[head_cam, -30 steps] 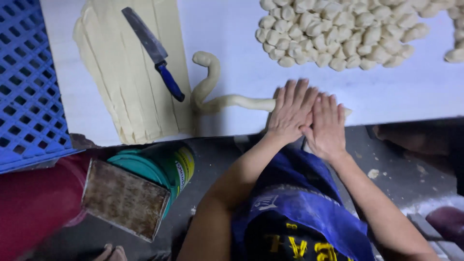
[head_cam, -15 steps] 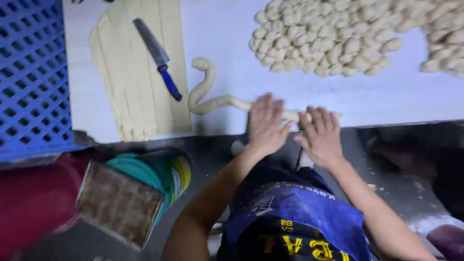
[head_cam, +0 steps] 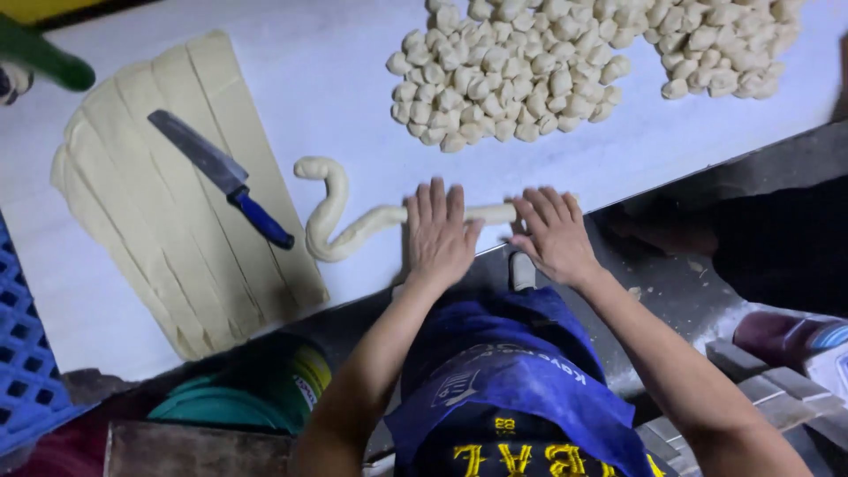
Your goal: Rolling dough into thin ropes and pinching off small pieces to create uniform dough balls on a work surface.
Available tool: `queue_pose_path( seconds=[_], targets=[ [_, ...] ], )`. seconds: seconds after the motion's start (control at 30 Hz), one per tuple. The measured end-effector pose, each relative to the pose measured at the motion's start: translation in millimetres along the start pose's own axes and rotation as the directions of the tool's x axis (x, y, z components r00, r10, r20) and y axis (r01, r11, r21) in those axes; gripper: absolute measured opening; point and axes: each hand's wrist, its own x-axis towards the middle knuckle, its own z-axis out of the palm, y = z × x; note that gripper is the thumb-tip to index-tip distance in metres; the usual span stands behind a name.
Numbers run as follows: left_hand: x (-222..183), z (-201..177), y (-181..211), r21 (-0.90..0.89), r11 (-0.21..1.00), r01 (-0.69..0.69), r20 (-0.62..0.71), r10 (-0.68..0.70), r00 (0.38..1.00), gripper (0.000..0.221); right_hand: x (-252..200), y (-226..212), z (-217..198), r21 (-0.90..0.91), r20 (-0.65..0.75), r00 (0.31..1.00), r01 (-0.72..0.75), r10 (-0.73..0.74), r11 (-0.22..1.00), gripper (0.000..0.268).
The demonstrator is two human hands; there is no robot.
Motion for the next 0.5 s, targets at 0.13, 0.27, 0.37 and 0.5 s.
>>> queue_pose_path(
  seconds=[0.13,0.27,0.37,0.5],
  targets=[
    [-9,2,-49,0.085,0.996,-0.041,-0.295,0.064,0.953,0.066,7,21,8,0.005,-0.022,0.997,0.067,-0.067,0.998,0.065],
    [38,1,-73,0.169,0.982,0.088,-0.168,-0.059,0.984,0.077,64,41,35,-0.017,-0.105,0.993,0.057,-0.058,0.998,0.055],
    [66,-11,-73,0.122,0.966,0.229,0.036,-0.235,0.971,0.083,108,60,60,-0.043,-0.310,0.950,0.022,-0.034,0.999,0.043],
    [34,-21,-47,0.157,0.957,0.245,0.132,-0.266,0.955,0.078,92,51,45,0.037,-0.183,0.983,-0.024,0.030,0.999,0.045]
  ],
)
